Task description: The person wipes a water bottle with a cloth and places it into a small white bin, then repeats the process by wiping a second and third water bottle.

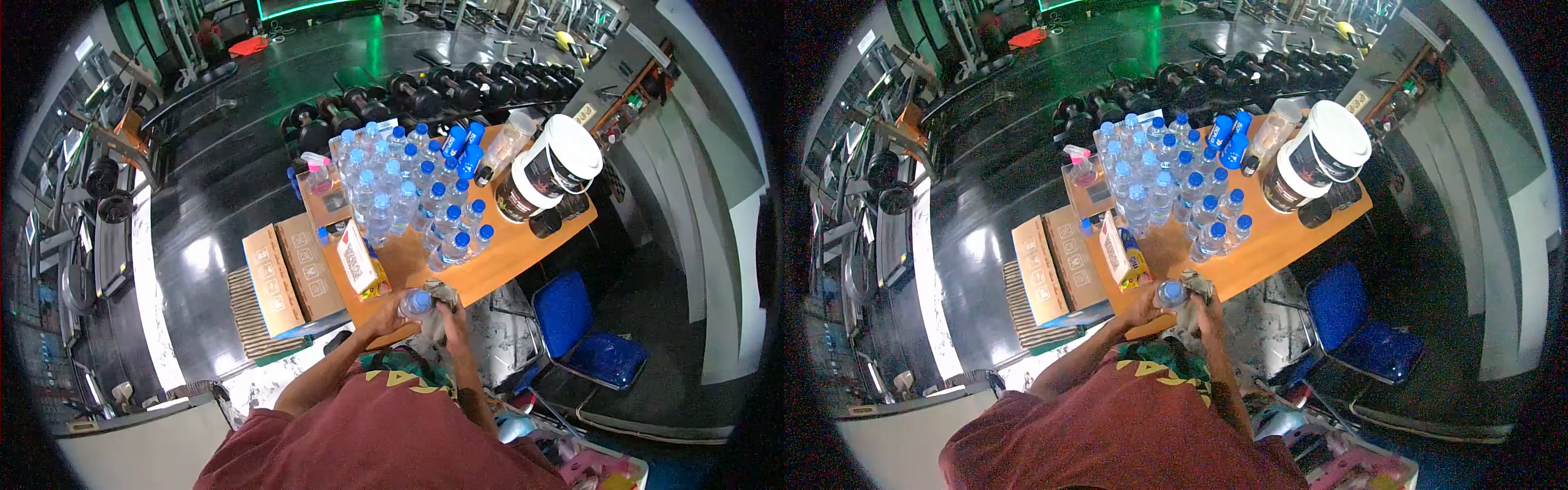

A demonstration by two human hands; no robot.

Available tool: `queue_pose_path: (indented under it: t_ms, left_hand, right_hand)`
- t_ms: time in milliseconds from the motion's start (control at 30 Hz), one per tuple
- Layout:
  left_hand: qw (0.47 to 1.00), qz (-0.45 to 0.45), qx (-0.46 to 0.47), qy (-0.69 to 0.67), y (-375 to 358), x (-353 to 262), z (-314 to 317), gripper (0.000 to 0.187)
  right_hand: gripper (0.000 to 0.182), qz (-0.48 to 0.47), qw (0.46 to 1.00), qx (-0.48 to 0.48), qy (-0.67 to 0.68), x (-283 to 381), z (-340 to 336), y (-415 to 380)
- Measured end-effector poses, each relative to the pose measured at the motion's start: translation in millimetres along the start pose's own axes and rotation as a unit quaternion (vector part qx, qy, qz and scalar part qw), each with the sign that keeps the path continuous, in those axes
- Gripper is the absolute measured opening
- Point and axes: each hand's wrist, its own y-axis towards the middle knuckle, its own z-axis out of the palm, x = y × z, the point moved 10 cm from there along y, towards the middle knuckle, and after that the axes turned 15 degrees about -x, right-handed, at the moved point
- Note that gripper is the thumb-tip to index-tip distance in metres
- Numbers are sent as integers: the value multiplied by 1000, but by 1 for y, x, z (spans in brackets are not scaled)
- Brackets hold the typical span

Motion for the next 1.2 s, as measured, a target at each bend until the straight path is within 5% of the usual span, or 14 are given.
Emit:
queue_pose_path:
  t_ms: [100,167,400,467,533,567,633,700,833,900,1033,1100,1167,1200]
  left_hand:
    - [997,-62,25,-43,-10,33,6,77]
    - [998,22,-15,62,-17,-3,-15,80]
    - [985,-73,-155,5,-67,-71,-101,76]
    - [978,-81,-190,24,-80,-80,-120,76]
    - [966,-92,-241,32,-94,-86,-139,74]
    - [963,-93,-250,37,-99,-90,-146,74]
    - [955,-147,-256,37,-108,-91,-157,71]
    - [947,-146,-286,-3,-119,-96,-164,67]
    - [933,-127,-337,9,-139,-108,-188,68]
    - [938,-94,-326,67,-140,-137,-194,69]
    - [926,-135,-352,33,-162,-130,-200,70]
    - [921,-156,-355,29,-171,-128,-202,69]
    - [911,-169,-374,-31,-170,-131,-204,68]
    - [898,-196,-385,-79,-171,-133,-204,68]
  right_hand:
    - [43,-39,998,22,-46,13,8,-3]
    - [50,-3,995,56,-87,17,16,-15]
    - [53,21,988,60,-139,51,58,-65]
    - [49,-163,981,-27,-105,104,73,-82]
    - [46,-209,973,55,-81,126,108,-109]
    - [43,-254,958,124,-54,143,128,-127]
    - [48,-510,754,295,-289,162,192,-185]
    - [49,-550,708,334,-291,158,213,-217]
    - [44,-446,768,402,-223,150,224,-213]
    - [40,-265,850,397,-224,121,222,-187]
    - [35,-180,956,214,-94,121,199,-162]
    - [36,-168,950,262,-16,135,210,-182]
    - [33,-528,741,385,-152,158,232,-253]
    - [33,-571,696,402,-167,155,243,-268]
